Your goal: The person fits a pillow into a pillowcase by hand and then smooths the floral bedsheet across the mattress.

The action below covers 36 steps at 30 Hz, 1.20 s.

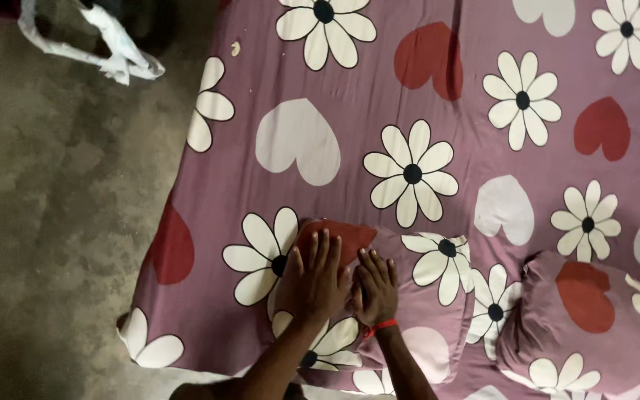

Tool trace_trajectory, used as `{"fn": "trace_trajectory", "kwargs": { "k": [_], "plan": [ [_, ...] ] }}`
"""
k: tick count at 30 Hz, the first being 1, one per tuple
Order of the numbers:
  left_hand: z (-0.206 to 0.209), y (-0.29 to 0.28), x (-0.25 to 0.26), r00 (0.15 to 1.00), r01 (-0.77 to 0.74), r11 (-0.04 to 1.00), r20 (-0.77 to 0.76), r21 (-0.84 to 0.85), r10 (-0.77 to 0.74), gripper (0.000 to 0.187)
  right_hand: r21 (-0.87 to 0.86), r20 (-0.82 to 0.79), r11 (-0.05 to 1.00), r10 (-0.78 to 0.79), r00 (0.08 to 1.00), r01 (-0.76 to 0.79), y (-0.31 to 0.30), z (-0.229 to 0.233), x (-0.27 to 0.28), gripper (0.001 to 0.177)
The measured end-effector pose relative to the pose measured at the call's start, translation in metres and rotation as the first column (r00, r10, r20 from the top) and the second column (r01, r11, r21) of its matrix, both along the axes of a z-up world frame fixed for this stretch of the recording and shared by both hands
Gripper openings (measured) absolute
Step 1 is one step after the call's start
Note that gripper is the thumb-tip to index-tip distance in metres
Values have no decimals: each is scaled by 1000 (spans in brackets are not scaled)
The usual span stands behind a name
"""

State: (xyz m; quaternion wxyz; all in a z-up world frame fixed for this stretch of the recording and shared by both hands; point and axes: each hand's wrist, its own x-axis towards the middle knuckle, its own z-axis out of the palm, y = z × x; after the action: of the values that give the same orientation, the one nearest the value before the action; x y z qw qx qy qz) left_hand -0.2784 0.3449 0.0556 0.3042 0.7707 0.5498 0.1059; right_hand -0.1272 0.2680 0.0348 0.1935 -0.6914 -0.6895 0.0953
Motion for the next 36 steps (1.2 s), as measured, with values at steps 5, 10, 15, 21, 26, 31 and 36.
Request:
{"fn": "trace_trajectory", "kwargs": {
  "k": [5, 10, 15, 21, 26, 31, 36],
  "plan": [
    [-16, 87, -23, 995, 84, 970, 24, 226, -92, 80, -153, -19, 854, -506, 862, 498, 45, -16, -37, 34],
    [-76, 223, -44, 981, 184, 973, -95, 139, -172, 89, -241, 54, 883, -403, 914, 403, 140, -44, -94, 67],
    [-112, 327, -100, 906, 382, 918, -238, 108, -349, 87, -408, 121, 683, -617, 778, 606, 225, -75, -153, 82],
    [-98, 448, -119, 648, 733, 679, -353, 46, -675, 84, -222, 319, 399, -833, 452, 890, 291, -95, -187, 82],
    [-78, 527, -115, 947, 120, 992, -304, 50, -99, 87, -141, 246, 484, -828, 504, 864, 283, -81, -191, 78],
    [-89, 535, -73, 651, 750, 650, -306, 120, -694, 84, -132, 238, 465, -842, 484, 875, 289, -84, -189, 74],
    [-101, 522, -75, 807, 566, 802, -323, 189, -494, 80, -111, 233, 477, -840, 490, 872, 286, -84, -191, 74]
  ]
}}
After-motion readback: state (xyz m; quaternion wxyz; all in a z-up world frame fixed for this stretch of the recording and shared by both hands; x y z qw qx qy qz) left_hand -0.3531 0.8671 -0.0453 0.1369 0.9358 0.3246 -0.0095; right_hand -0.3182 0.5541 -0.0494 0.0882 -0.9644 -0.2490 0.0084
